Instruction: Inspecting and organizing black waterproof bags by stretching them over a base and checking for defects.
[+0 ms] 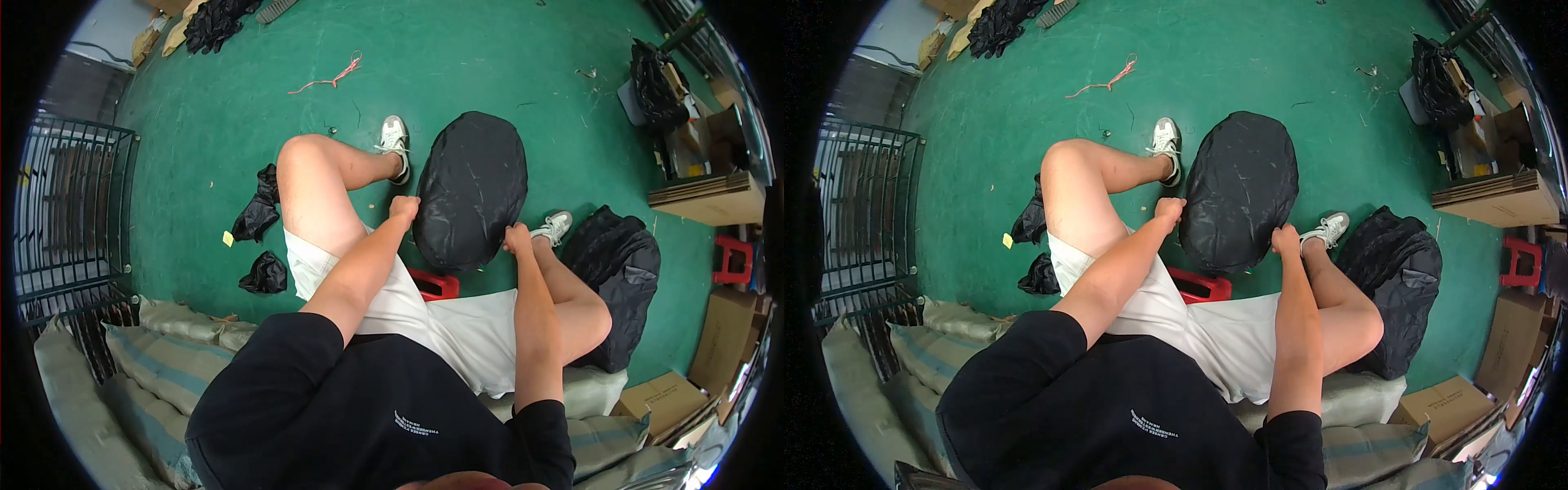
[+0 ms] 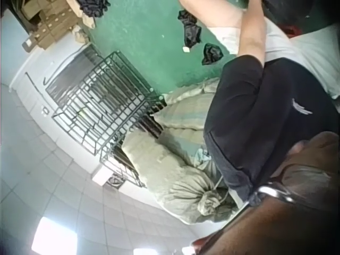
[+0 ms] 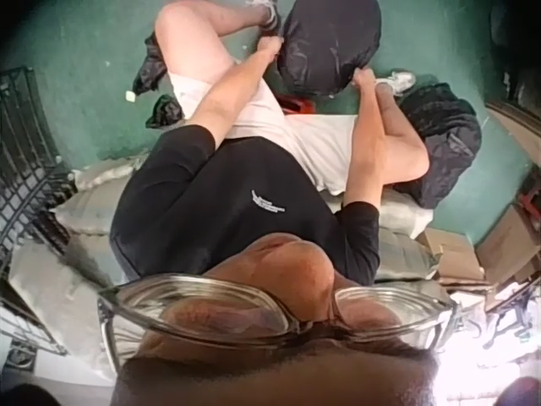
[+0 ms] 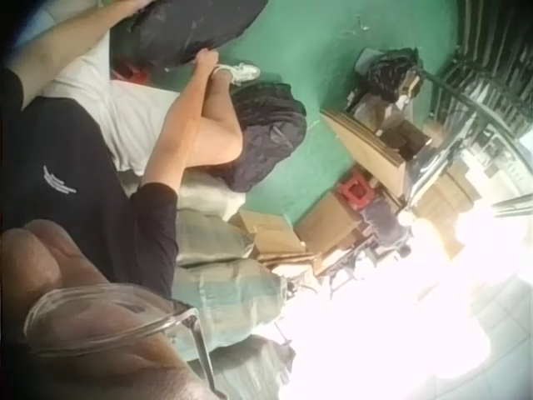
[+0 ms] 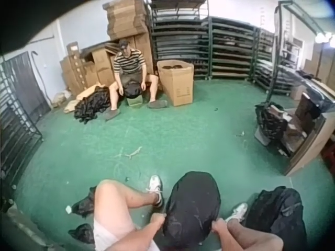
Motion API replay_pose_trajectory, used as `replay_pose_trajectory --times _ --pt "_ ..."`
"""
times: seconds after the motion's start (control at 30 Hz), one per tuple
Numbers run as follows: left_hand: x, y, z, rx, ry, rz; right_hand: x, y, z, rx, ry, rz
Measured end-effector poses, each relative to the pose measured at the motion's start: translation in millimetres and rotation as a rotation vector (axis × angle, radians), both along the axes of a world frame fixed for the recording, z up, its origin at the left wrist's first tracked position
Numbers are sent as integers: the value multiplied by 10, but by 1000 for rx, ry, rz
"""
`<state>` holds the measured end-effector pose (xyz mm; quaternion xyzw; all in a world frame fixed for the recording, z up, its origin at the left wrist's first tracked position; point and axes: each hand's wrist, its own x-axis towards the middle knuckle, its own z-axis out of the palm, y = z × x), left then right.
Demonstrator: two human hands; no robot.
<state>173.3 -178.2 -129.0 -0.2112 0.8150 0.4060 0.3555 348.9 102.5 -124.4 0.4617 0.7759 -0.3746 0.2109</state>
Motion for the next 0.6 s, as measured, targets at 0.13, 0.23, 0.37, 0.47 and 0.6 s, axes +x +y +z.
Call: replay_pose_trajectory --times 0.13,0.23,0.37,0.47,0.6 --pt "201 212 378 -256 467 -114 126 -101 -72 492 127 -13" --pt "218 192 705 -215 621 -312 -134 -452 603 557 310 54" --pt "434 320 788 -170 831 -1042 -143 -535 711 517 451 346" --pt "588 315 719 -216 679 -1175 -189 -559 731 402 388 365" --pt "618 354 943 -338 568 -1231 -159 -354 691 302 396 371"
